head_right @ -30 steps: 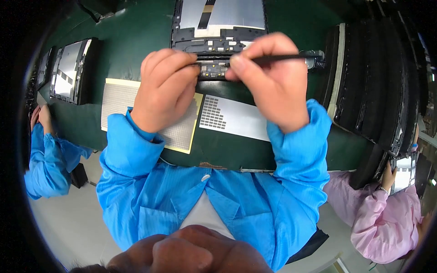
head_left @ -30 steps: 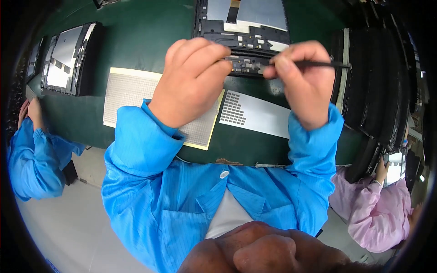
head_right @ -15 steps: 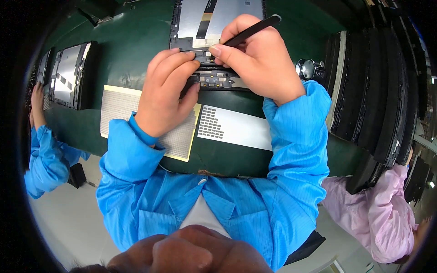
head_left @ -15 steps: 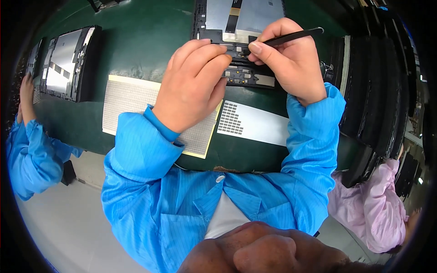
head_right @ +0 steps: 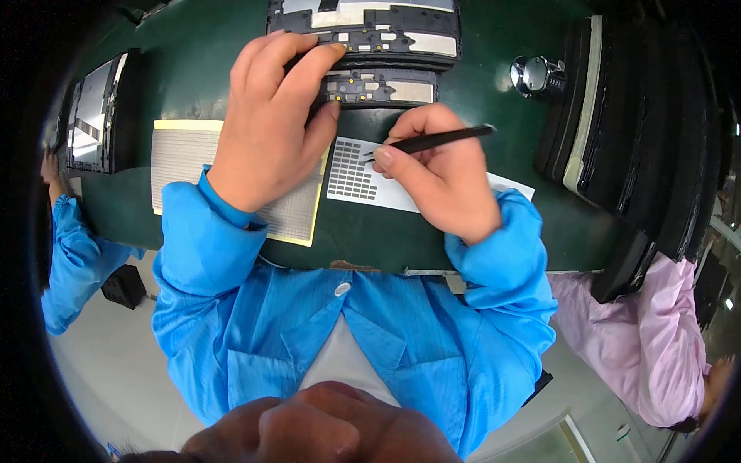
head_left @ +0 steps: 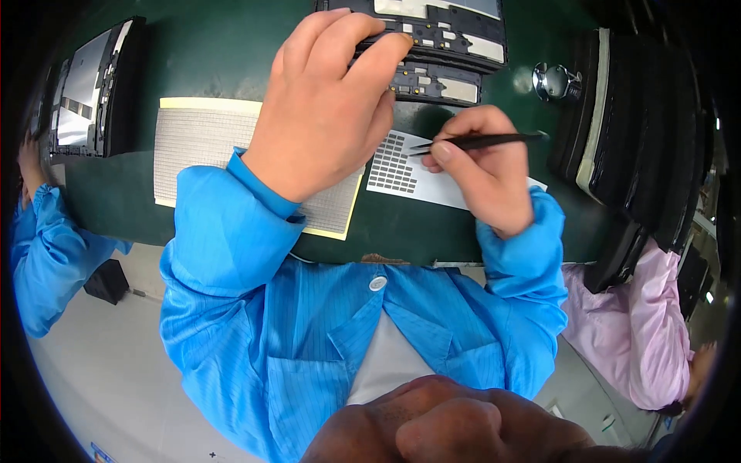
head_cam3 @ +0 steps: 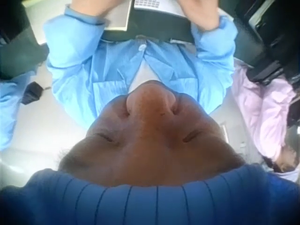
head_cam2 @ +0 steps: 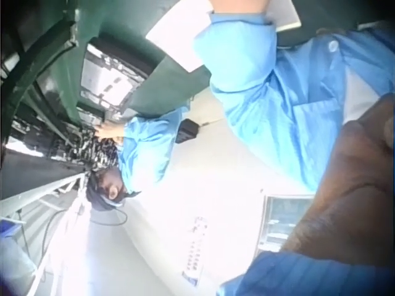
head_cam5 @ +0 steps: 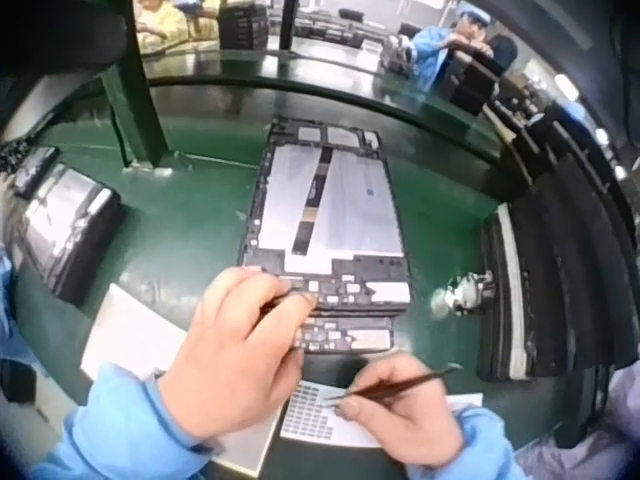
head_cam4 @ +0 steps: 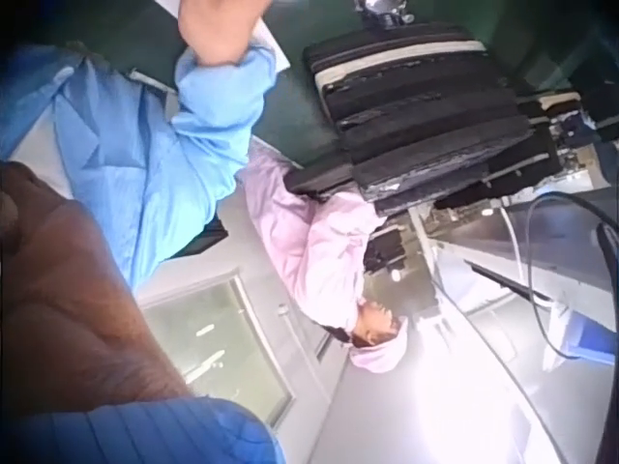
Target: The person assembles internal electronic components into tablet devices and applies adhesive strips to the devices. The components and adhesive strips are placed using tweezers.
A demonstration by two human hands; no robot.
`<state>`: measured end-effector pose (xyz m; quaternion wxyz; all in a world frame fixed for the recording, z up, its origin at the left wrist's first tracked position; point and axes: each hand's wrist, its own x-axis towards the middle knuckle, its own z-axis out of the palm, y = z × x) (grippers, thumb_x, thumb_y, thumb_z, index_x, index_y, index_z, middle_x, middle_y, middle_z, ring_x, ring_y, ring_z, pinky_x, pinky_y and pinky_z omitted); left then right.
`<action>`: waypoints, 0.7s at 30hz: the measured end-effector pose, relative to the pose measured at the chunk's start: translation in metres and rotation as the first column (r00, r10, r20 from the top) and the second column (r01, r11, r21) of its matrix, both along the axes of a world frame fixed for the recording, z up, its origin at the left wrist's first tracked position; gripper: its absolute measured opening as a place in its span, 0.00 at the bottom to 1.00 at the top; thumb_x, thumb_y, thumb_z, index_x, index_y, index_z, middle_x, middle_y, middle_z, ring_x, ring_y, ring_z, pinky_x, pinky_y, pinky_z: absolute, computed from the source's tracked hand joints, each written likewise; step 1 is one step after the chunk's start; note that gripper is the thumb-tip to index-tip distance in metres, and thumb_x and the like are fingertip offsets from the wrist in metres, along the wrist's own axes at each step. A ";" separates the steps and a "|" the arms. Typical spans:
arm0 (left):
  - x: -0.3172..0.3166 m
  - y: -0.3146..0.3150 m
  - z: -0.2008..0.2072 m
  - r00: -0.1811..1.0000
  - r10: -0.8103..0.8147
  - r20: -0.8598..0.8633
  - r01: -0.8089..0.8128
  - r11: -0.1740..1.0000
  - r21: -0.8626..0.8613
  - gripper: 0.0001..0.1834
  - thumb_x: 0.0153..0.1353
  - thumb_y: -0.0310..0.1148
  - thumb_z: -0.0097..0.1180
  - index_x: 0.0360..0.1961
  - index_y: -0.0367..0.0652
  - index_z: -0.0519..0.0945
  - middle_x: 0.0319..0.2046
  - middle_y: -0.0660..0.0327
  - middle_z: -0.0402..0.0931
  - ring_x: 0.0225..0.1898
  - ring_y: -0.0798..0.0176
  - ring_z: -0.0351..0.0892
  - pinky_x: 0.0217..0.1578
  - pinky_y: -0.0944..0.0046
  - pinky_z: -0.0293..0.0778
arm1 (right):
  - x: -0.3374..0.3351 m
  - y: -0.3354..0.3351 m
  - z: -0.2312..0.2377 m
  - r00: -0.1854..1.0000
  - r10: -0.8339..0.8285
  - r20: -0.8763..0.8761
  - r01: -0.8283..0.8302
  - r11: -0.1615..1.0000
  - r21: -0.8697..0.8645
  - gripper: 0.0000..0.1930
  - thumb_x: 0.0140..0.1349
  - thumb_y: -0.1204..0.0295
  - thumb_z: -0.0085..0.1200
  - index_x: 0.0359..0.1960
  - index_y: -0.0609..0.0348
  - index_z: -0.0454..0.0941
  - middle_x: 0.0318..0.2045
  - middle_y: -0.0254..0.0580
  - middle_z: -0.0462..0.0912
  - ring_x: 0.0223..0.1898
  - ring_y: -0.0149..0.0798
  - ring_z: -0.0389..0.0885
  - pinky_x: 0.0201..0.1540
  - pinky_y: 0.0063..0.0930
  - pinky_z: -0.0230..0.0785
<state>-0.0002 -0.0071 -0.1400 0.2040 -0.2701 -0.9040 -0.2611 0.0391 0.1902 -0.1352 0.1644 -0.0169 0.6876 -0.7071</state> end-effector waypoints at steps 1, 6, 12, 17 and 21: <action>0.003 0.002 0.006 0.997 -0.002 0.071 0.003 1.000 -0.013 0.33 0.40 0.25 0.63 0.52 0.45 0.69 0.51 0.52 0.64 0.55 0.44 0.60 0.55 0.52 0.61 | 0.001 0.000 -0.008 0.999 -0.032 0.039 0.032 0.999 -0.010 0.09 0.55 0.80 0.57 0.35 0.65 0.68 0.29 0.40 0.77 0.33 0.29 0.78 0.34 0.20 0.71; 0.015 0.007 0.006 0.996 0.006 0.092 0.005 0.992 -0.126 0.45 0.33 0.33 0.70 0.58 0.47 0.64 0.55 0.52 0.60 0.59 0.41 0.55 0.58 0.49 0.57 | 0.008 0.007 -0.013 0.999 0.028 -0.029 -0.026 0.996 0.083 0.09 0.56 0.78 0.57 0.34 0.63 0.69 0.27 0.37 0.74 0.31 0.27 0.74 0.32 0.19 0.68; 0.007 -0.001 0.006 0.993 0.002 0.115 0.013 0.992 -0.128 0.48 0.31 0.33 0.72 0.58 0.47 0.63 0.55 0.52 0.59 0.59 0.40 0.54 0.58 0.48 0.57 | 0.002 0.002 -0.018 0.974 0.136 -0.181 -0.086 0.962 0.257 0.08 0.56 0.76 0.58 0.32 0.62 0.70 0.27 0.35 0.72 0.27 0.26 0.68 0.28 0.20 0.61; 0.008 -0.003 0.000 0.987 -0.012 0.160 0.027 0.996 -0.090 0.48 0.30 0.32 0.72 0.58 0.46 0.63 0.55 0.51 0.59 0.59 0.39 0.54 0.57 0.47 0.59 | 0.003 0.002 -0.011 0.998 0.010 -0.063 -0.011 1.000 -0.014 0.07 0.57 0.81 0.55 0.33 0.65 0.68 0.28 0.41 0.76 0.30 0.31 0.78 0.33 0.22 0.72; 0.008 -0.002 0.003 0.986 -0.001 0.168 0.010 0.999 -0.052 0.47 0.28 0.34 0.74 0.56 0.48 0.65 0.53 0.54 0.60 0.58 0.43 0.57 0.54 0.47 0.61 | -0.023 0.010 0.012 0.963 -0.119 -0.243 0.081 0.983 -0.162 0.07 0.58 0.82 0.53 0.33 0.66 0.67 0.28 0.44 0.77 0.31 0.33 0.80 0.35 0.24 0.75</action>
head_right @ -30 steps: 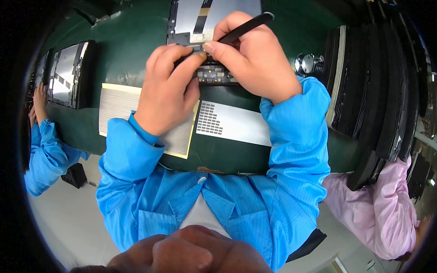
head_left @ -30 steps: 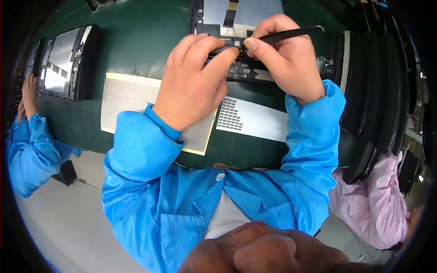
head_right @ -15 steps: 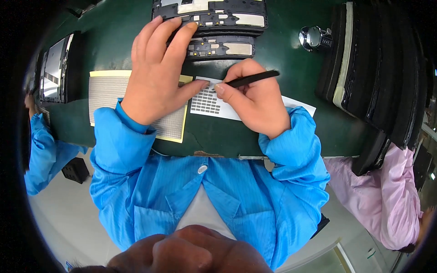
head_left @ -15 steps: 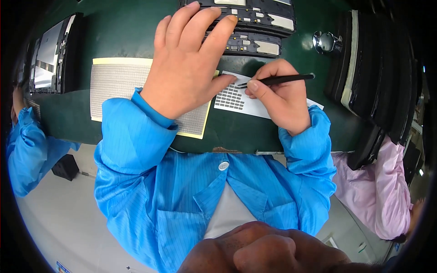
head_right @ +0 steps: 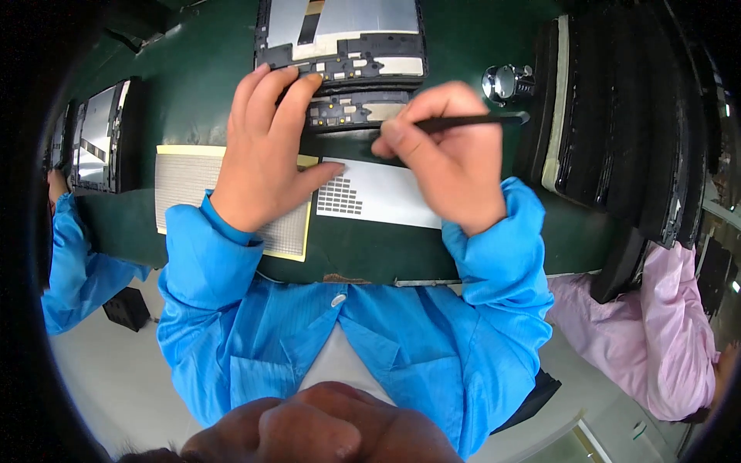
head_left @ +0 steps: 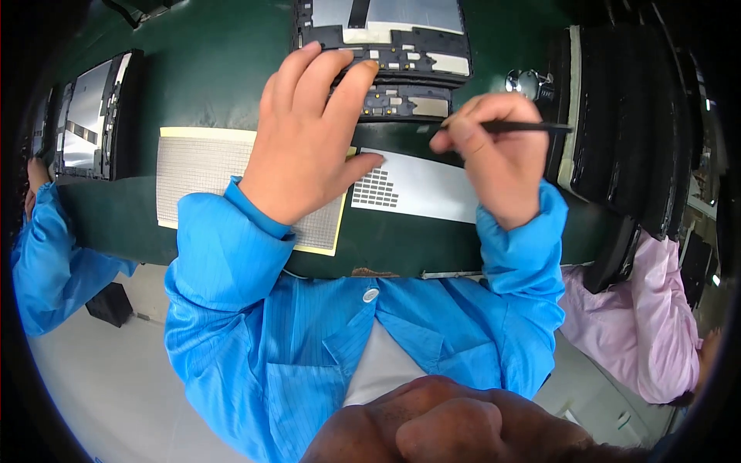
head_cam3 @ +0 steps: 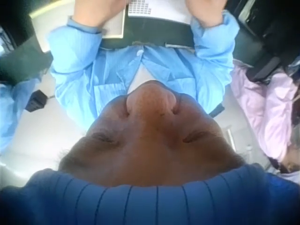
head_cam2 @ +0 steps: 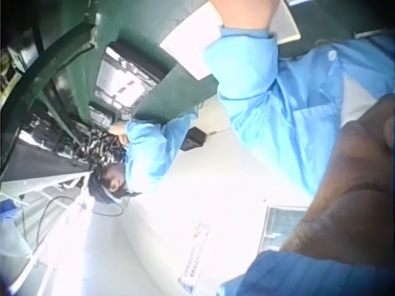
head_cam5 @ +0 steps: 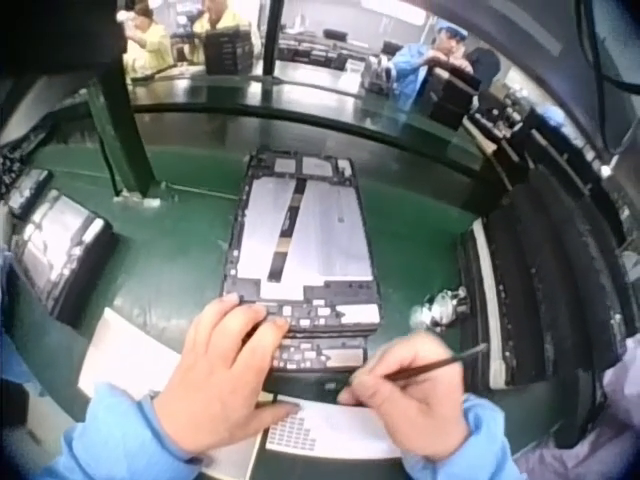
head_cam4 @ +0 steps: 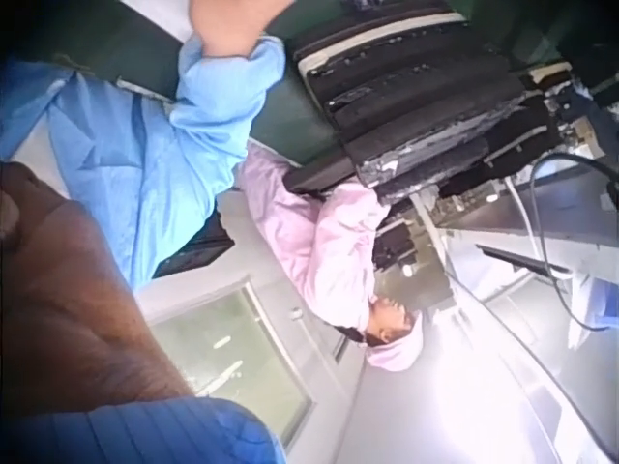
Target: The person assembles internal electronic components into tablet devices and applies adhesive strips to the devices. The components and adhesive strips are placed using tweezers.
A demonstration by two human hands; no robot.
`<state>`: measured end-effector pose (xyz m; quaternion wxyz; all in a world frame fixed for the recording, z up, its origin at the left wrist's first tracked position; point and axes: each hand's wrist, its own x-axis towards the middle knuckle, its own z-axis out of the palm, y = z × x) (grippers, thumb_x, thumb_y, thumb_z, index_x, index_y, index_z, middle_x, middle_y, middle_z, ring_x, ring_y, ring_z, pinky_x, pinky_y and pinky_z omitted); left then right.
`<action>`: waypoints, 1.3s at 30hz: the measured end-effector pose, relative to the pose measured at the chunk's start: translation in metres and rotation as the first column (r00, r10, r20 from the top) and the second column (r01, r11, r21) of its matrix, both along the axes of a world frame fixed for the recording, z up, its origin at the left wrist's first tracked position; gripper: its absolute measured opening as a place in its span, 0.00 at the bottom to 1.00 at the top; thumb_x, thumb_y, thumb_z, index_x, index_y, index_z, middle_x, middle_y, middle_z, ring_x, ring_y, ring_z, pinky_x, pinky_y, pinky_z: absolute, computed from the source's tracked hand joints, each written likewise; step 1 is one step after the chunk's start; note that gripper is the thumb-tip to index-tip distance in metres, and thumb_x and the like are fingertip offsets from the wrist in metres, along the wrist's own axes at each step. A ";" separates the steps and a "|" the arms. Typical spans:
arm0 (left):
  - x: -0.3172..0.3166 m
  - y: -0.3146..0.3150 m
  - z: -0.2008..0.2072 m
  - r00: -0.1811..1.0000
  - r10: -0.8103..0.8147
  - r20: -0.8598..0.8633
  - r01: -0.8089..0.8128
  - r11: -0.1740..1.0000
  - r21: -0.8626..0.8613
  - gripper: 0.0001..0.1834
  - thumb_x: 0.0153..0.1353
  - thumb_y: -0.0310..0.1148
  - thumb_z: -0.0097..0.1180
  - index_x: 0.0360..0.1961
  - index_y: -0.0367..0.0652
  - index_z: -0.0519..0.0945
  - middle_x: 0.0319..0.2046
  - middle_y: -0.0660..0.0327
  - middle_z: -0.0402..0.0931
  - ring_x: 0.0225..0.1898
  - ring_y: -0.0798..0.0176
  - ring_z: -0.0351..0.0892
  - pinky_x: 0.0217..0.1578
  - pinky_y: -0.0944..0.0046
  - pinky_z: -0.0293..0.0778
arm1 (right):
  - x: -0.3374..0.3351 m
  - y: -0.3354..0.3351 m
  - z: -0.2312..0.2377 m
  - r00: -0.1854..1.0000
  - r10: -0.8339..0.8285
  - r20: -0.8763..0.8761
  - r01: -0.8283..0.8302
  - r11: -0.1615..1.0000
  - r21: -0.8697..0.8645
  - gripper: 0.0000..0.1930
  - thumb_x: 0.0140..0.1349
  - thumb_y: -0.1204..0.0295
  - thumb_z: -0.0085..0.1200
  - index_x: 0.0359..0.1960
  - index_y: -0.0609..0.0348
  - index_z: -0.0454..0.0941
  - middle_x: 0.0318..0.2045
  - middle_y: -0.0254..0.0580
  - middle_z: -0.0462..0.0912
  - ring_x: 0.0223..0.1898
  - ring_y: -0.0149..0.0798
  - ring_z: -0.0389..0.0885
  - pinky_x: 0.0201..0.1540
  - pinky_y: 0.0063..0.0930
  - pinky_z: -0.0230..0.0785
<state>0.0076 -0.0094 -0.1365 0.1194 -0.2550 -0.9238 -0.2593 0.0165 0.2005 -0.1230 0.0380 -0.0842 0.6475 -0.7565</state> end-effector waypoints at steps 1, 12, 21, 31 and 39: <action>0.000 0.000 0.001 1.000 -0.001 0.001 0.001 1.000 -0.003 0.47 0.28 0.34 0.74 0.56 0.48 0.65 0.53 0.54 0.60 0.58 0.43 0.57 0.53 0.46 0.61 | -0.011 -0.001 0.009 0.996 0.004 -0.094 0.003 0.997 0.073 0.06 0.58 0.82 0.53 0.33 0.66 0.67 0.28 0.44 0.77 0.31 0.33 0.81 0.35 0.24 0.75; 0.002 -0.001 0.002 0.999 -0.022 0.023 0.022 0.999 0.032 0.48 0.27 0.33 0.73 0.56 0.46 0.64 0.53 0.53 0.60 0.58 0.42 0.56 0.56 0.48 0.59 | -0.040 -0.010 0.020 0.996 0.063 -0.070 -0.041 0.959 0.279 0.07 0.56 0.81 0.56 0.33 0.66 0.70 0.26 0.41 0.77 0.30 0.30 0.79 0.32 0.21 0.74; 0.000 0.006 0.005 1.000 -0.002 -0.016 0.001 1.000 -0.008 0.49 0.27 0.30 0.73 0.57 0.47 0.64 0.54 0.52 0.59 0.59 0.39 0.55 0.58 0.50 0.59 | 0.036 -0.003 -0.015 0.945 0.098 0.311 -0.151 0.977 0.153 0.07 0.61 0.77 0.52 0.36 0.65 0.67 0.31 0.41 0.76 0.35 0.29 0.78 0.37 0.22 0.71; 0.002 0.007 0.001 1.000 -0.002 -0.031 0.001 1.000 -0.013 0.48 0.28 0.30 0.73 0.57 0.46 0.65 0.55 0.51 0.60 0.59 0.39 0.55 0.58 0.49 0.59 | 0.040 -0.009 -0.022 0.971 0.025 0.237 -0.066 0.984 0.166 0.08 0.59 0.78 0.54 0.36 0.66 0.68 0.29 0.41 0.76 0.34 0.30 0.79 0.37 0.21 0.72; 0.003 0.008 0.001 0.999 0.004 -0.042 -0.005 1.000 -0.015 0.47 0.29 0.30 0.73 0.57 0.46 0.65 0.55 0.51 0.60 0.59 0.39 0.54 0.58 0.48 0.58 | 0.039 -0.010 -0.025 0.982 0.037 0.185 -0.089 0.956 0.279 0.08 0.56 0.78 0.57 0.34 0.65 0.71 0.28 0.38 0.75 0.31 0.28 0.75 0.34 0.21 0.70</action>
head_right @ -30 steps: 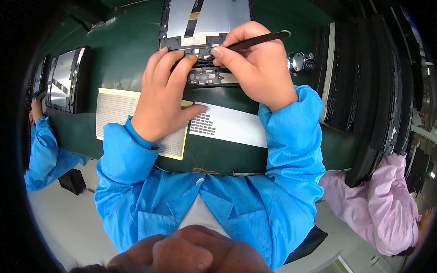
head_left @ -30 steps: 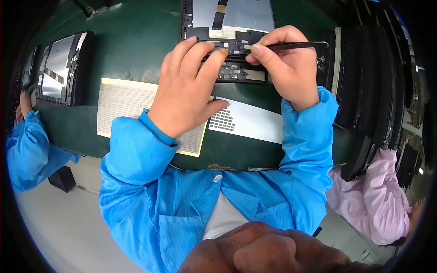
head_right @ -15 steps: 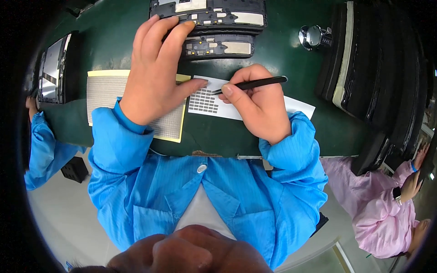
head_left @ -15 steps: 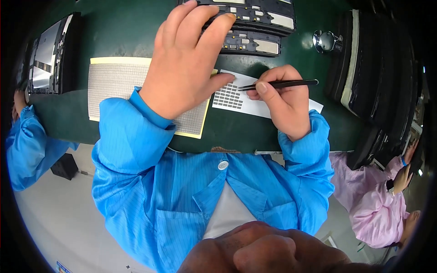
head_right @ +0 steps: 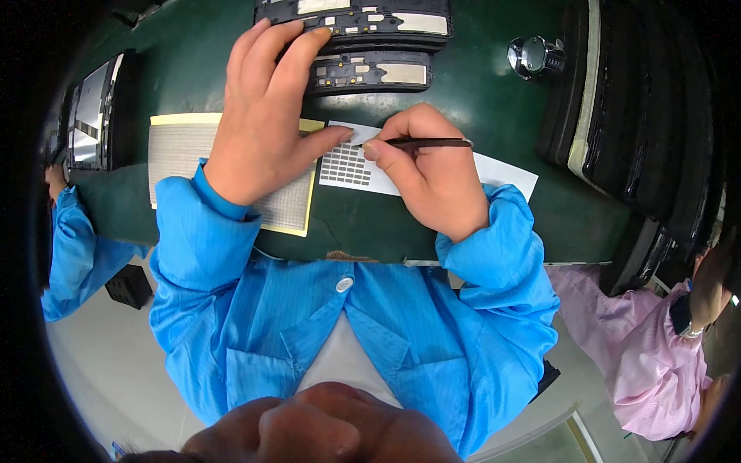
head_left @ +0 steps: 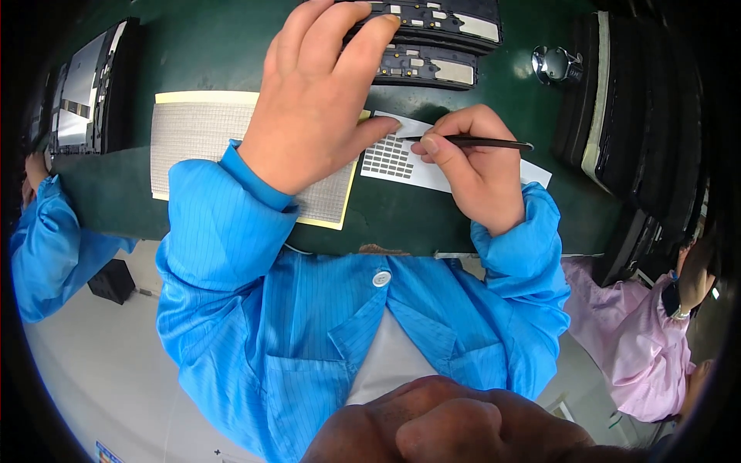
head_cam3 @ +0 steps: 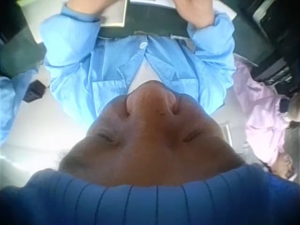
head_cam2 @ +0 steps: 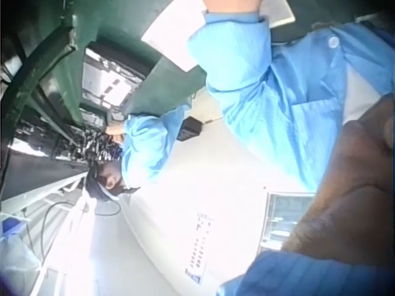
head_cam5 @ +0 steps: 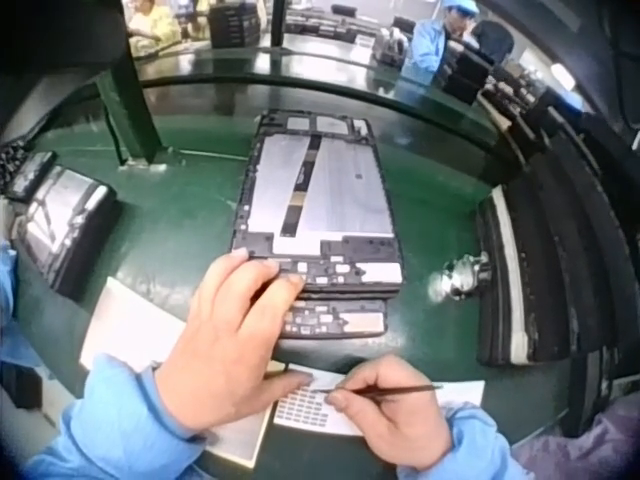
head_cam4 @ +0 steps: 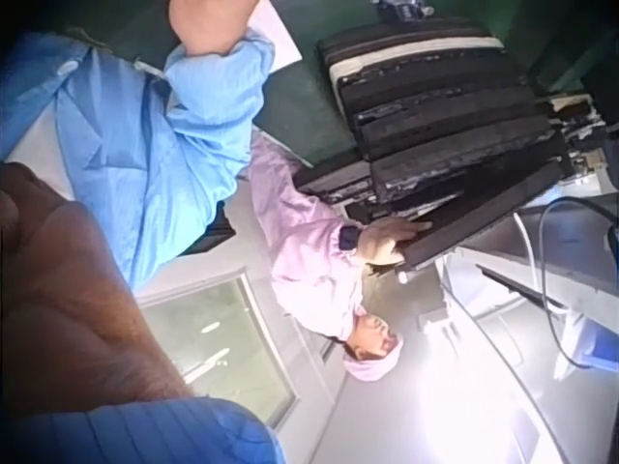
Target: The person assembles internal electronic components into tablet devices and applies adhesive strips to the devices. The components and adhesive strips are placed using tweezers.
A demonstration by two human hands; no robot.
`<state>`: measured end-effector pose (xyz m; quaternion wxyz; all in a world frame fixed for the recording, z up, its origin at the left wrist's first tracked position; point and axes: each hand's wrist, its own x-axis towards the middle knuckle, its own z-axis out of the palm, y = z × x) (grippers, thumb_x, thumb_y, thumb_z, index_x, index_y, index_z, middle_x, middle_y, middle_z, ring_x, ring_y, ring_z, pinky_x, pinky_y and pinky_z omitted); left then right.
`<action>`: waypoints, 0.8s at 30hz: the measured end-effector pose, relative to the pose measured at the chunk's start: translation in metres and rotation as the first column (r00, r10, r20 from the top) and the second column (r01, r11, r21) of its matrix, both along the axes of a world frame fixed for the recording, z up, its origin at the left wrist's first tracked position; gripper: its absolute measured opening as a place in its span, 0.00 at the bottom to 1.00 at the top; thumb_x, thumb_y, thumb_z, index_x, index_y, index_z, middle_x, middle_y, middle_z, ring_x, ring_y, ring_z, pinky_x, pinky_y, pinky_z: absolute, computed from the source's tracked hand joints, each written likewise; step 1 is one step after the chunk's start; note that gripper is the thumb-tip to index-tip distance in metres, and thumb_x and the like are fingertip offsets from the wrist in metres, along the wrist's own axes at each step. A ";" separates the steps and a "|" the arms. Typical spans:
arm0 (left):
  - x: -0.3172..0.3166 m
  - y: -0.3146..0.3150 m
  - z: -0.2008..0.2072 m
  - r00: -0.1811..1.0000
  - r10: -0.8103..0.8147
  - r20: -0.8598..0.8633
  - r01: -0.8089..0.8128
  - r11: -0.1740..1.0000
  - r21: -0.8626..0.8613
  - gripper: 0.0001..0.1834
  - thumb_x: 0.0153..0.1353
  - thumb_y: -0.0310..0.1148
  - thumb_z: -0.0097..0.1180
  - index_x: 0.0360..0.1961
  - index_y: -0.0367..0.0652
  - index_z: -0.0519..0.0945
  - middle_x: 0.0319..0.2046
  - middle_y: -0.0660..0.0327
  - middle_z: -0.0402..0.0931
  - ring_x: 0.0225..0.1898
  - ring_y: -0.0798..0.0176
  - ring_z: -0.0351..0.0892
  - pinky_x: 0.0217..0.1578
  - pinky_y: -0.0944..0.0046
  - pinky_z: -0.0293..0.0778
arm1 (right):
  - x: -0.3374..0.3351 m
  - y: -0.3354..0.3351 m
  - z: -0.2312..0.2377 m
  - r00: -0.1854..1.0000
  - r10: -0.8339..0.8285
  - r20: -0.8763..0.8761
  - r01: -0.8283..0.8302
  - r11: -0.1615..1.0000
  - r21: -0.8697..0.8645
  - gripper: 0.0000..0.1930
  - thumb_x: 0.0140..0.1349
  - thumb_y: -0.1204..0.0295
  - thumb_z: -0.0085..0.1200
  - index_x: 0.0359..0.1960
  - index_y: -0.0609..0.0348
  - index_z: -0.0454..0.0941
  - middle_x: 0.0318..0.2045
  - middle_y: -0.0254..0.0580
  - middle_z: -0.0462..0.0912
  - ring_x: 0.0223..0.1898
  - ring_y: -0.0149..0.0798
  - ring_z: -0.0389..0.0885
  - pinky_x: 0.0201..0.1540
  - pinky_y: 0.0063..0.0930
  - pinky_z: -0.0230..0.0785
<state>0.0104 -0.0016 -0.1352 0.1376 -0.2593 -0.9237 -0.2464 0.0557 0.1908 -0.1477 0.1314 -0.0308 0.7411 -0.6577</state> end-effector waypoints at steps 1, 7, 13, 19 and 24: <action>0.000 0.000 0.000 1.000 0.000 0.000 0.000 1.000 -0.001 0.47 0.29 0.30 0.73 0.57 0.46 0.65 0.55 0.51 0.60 0.59 0.39 0.54 0.58 0.48 0.58 | 0.000 0.001 0.000 1.000 0.018 -0.023 -0.018 0.999 0.038 0.08 0.57 0.78 0.56 0.34 0.65 0.71 0.29 0.39 0.75 0.32 0.28 0.76 0.34 0.21 0.70; -0.004 -0.002 -0.001 1.000 0.003 -0.018 -0.003 1.000 0.009 0.47 0.29 0.30 0.73 0.56 0.46 0.65 0.55 0.50 0.60 0.59 0.38 0.55 0.58 0.48 0.59 | -0.003 0.002 0.007 0.992 -0.096 0.083 0.110 0.978 -0.177 0.06 0.59 0.81 0.52 0.34 0.66 0.68 0.31 0.45 0.76 0.33 0.35 0.81 0.36 0.23 0.75; -0.002 -0.008 -0.004 1.000 0.003 0.030 -0.004 0.999 0.038 0.46 0.29 0.33 0.73 0.55 0.47 0.65 0.53 0.54 0.62 0.59 0.43 0.57 0.54 0.47 0.60 | -0.047 0.007 0.033 0.946 -0.108 -0.304 0.047 0.978 -0.201 0.05 0.60 0.80 0.51 0.35 0.67 0.68 0.30 0.45 0.77 0.33 0.37 0.82 0.37 0.25 0.76; -0.001 -0.010 -0.001 0.999 -0.014 0.050 0.011 0.999 0.050 0.47 0.28 0.33 0.73 0.56 0.46 0.64 0.53 0.54 0.61 0.58 0.43 0.56 0.55 0.47 0.59 | -0.090 0.001 0.033 0.916 0.042 -0.398 -0.048 0.999 -0.005 0.05 0.59 0.79 0.53 0.34 0.67 0.70 0.28 0.44 0.78 0.32 0.33 0.81 0.36 0.23 0.75; -0.003 -0.011 0.000 0.997 -0.042 0.063 0.039 0.998 0.054 0.48 0.29 0.32 0.73 0.56 0.44 0.64 0.54 0.50 0.60 0.58 0.38 0.55 0.58 0.46 0.58 | -0.095 0.000 0.033 0.903 0.082 -0.421 -0.077 0.997 0.029 0.06 0.58 0.79 0.54 0.33 0.68 0.71 0.28 0.44 0.78 0.32 0.33 0.81 0.36 0.23 0.74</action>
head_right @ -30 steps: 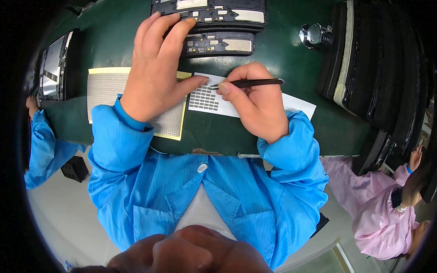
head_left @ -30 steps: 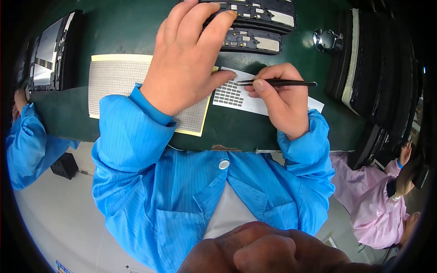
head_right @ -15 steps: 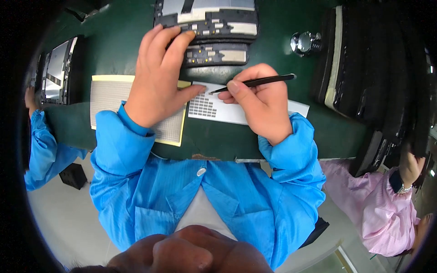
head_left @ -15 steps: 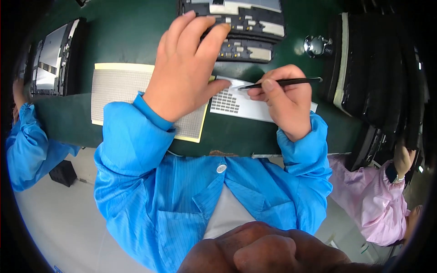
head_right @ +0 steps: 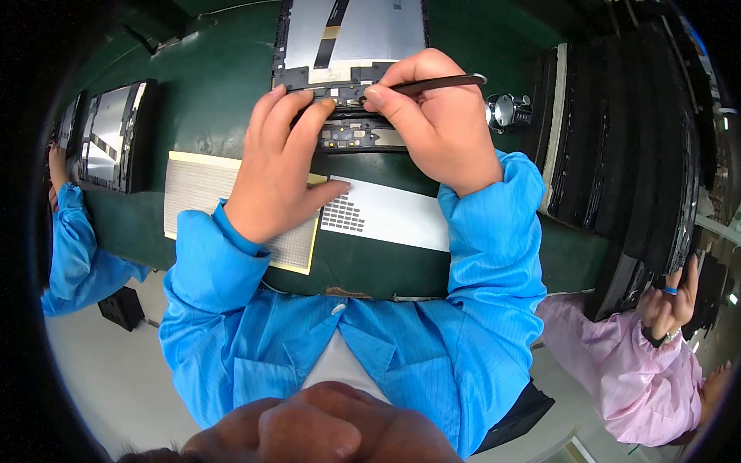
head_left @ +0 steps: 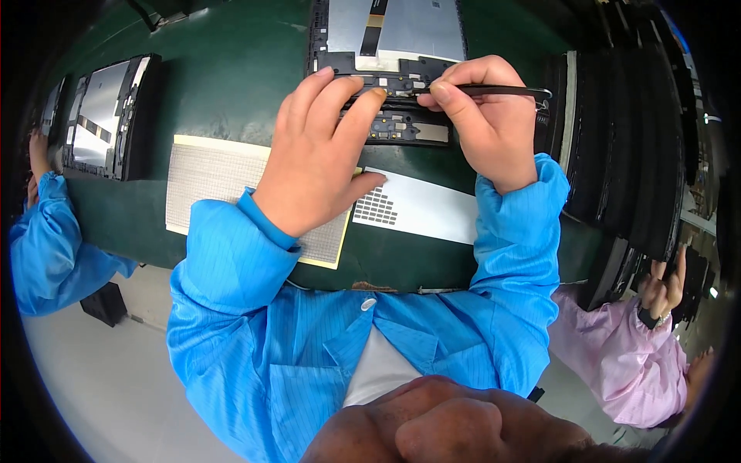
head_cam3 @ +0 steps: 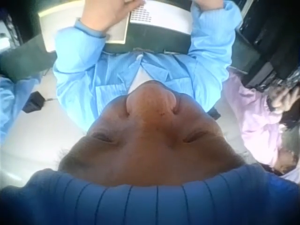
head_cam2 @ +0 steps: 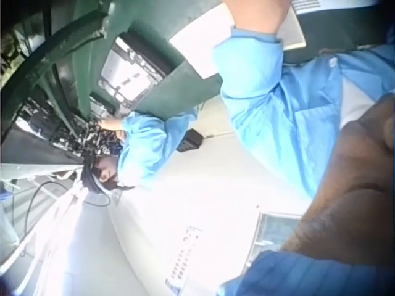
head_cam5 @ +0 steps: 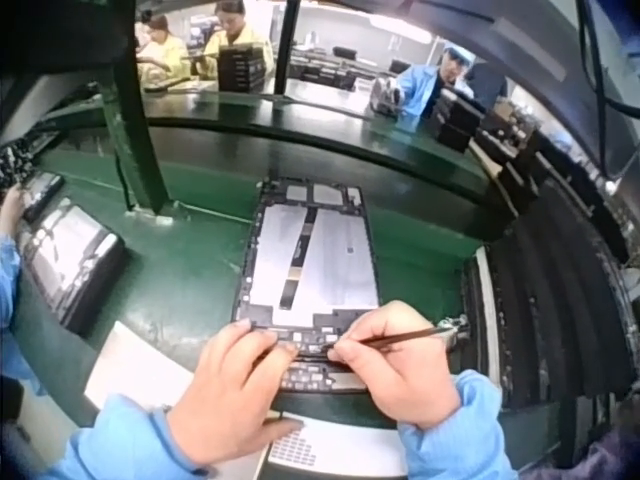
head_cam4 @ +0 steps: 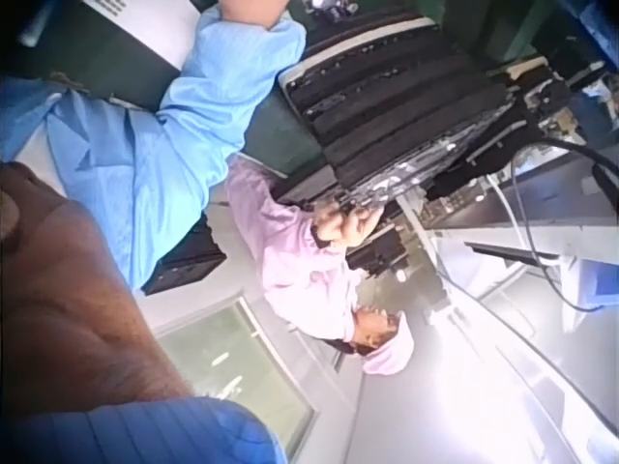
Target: The person assembles internal electronic components into tablet devices and applies adhesive strips to the devices. The components and adhesive strips are placed using tweezers.
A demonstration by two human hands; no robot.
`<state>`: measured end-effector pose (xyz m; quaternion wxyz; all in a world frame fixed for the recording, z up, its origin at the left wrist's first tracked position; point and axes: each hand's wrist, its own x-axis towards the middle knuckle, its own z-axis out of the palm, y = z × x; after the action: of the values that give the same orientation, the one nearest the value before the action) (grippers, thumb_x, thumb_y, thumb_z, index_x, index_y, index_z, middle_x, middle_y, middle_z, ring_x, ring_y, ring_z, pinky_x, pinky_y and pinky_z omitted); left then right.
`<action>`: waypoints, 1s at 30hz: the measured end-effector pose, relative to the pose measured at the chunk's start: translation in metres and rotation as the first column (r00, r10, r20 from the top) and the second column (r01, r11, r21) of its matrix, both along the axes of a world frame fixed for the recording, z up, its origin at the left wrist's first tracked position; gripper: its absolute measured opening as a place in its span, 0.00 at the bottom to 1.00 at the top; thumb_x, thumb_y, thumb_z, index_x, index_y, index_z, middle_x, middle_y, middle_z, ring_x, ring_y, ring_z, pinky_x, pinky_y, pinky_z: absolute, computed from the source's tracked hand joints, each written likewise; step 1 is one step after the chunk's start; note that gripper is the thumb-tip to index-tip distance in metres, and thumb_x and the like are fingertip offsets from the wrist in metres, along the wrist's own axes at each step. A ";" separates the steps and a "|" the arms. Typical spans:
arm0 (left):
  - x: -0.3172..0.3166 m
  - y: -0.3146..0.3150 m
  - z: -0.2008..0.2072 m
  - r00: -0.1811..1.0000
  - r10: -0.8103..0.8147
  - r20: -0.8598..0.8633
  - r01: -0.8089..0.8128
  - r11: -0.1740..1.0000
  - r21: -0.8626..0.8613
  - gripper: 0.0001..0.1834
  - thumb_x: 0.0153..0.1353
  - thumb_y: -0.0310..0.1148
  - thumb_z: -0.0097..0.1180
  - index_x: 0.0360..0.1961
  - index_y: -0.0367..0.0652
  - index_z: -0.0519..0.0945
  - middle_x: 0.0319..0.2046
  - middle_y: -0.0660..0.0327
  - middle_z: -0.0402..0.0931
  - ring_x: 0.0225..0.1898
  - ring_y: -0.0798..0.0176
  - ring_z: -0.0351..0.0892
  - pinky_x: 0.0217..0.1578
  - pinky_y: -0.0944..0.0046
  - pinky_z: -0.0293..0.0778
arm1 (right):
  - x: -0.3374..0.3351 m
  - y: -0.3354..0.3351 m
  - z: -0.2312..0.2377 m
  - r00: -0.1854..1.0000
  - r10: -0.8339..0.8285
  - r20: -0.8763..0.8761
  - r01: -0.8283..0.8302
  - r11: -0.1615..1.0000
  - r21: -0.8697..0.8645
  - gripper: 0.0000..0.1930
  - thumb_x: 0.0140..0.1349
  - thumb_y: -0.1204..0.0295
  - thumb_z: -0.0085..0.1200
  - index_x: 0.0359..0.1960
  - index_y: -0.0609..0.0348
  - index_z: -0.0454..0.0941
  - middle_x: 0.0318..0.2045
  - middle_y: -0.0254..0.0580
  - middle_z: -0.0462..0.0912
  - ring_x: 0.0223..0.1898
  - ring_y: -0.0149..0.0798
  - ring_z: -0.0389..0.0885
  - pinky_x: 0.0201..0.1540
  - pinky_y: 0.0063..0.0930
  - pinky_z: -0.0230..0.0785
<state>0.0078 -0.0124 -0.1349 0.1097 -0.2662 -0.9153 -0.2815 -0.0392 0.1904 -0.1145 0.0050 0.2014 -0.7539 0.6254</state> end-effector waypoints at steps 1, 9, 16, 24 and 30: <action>-0.001 0.000 -0.001 1.000 0.001 0.005 -0.001 1.000 -0.001 0.48 0.29 0.32 0.73 0.56 0.44 0.64 0.54 0.50 0.60 0.58 0.38 0.55 0.58 0.46 0.58 | -0.002 -0.001 -0.001 1.000 0.009 -0.007 -0.009 1.000 0.008 0.06 0.58 0.79 0.54 0.33 0.68 0.71 0.28 0.44 0.78 0.32 0.33 0.81 0.36 0.23 0.74; -0.001 0.001 0.002 1.000 0.008 0.017 -0.007 1.000 -0.011 0.47 0.30 0.31 0.72 0.57 0.44 0.64 0.54 0.50 0.59 0.58 0.38 0.55 0.58 0.47 0.58 | -0.003 0.000 -0.002 0.998 -0.010 -0.059 0.014 0.998 0.061 0.06 0.57 0.78 0.56 0.32 0.67 0.72 0.28 0.43 0.78 0.32 0.32 0.80 0.35 0.23 0.74; 0.001 0.002 0.001 1.000 0.007 0.010 -0.007 1.000 -0.007 0.47 0.30 0.32 0.72 0.57 0.44 0.64 0.54 0.50 0.60 0.59 0.38 0.55 0.58 0.46 0.58 | 0.000 0.001 -0.002 0.998 -0.022 -0.051 0.025 0.998 0.056 0.06 0.56 0.77 0.57 0.32 0.67 0.73 0.28 0.42 0.77 0.30 0.31 0.78 0.33 0.23 0.73; 0.003 0.002 -0.002 1.000 0.028 -0.007 -0.027 1.000 0.012 0.47 0.28 0.33 0.73 0.55 0.46 0.65 0.53 0.54 0.61 0.59 0.45 0.56 0.55 0.48 0.59 | 0.007 -0.001 -0.006 0.979 -0.012 -0.203 0.047 0.985 0.168 0.08 0.53 0.79 0.60 0.32 0.66 0.74 0.28 0.40 0.76 0.31 0.33 0.77 0.33 0.23 0.72; -0.001 -0.002 -0.005 1.000 0.004 -0.004 -0.004 1.000 0.018 0.46 0.30 0.31 0.72 0.56 0.44 0.66 0.54 0.50 0.61 0.58 0.38 0.56 0.58 0.47 0.58 | 0.033 -0.003 0.002 0.960 -0.061 -0.272 0.030 0.992 -0.119 0.11 0.53 0.86 0.56 0.36 0.65 0.70 0.33 0.46 0.75 0.35 0.35 0.77 0.38 0.25 0.73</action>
<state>0.0070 -0.0147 -0.1400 0.1145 -0.2640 -0.9130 -0.2892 -0.0058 0.1876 -0.1128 0.1354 0.2682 -0.7136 0.6329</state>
